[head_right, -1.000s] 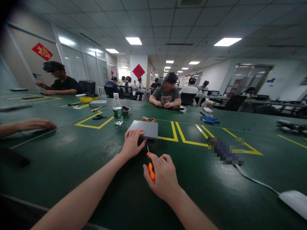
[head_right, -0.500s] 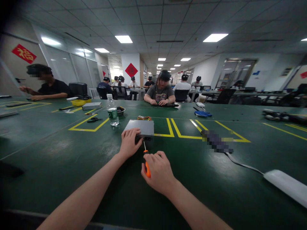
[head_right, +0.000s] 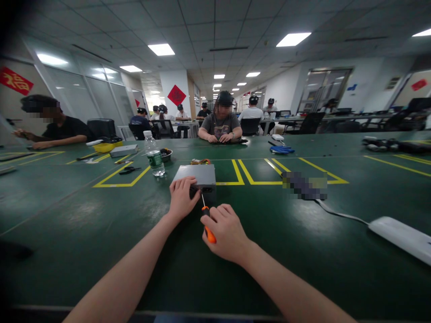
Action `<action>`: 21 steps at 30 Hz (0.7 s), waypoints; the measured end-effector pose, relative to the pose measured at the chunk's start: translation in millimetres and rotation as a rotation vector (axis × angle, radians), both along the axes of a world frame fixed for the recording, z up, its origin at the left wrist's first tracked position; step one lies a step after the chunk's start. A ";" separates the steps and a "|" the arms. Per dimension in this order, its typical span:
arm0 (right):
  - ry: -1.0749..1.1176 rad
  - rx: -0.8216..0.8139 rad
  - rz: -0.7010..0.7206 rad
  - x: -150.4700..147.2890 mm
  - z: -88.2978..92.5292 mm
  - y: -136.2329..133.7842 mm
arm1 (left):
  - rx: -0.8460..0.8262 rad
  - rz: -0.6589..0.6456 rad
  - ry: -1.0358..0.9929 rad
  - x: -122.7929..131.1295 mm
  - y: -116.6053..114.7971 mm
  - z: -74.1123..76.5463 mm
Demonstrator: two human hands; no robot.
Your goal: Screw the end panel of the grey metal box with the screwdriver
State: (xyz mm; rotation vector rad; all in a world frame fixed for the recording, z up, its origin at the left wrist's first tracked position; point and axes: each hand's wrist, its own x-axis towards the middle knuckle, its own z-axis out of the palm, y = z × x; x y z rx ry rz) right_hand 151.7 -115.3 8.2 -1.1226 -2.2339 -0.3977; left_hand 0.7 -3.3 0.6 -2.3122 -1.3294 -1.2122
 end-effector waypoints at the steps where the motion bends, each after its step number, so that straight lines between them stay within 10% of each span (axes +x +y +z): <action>1: -0.029 -0.002 0.001 -0.2 0.1 0.0 | 0.002 0.002 -0.001 0.1 -0.2 0.2; 21: 0.133 0.185 0.016 31.3 6.8 0.3 | 0.027 -0.018 -0.005 -0.5 1.9 -2.0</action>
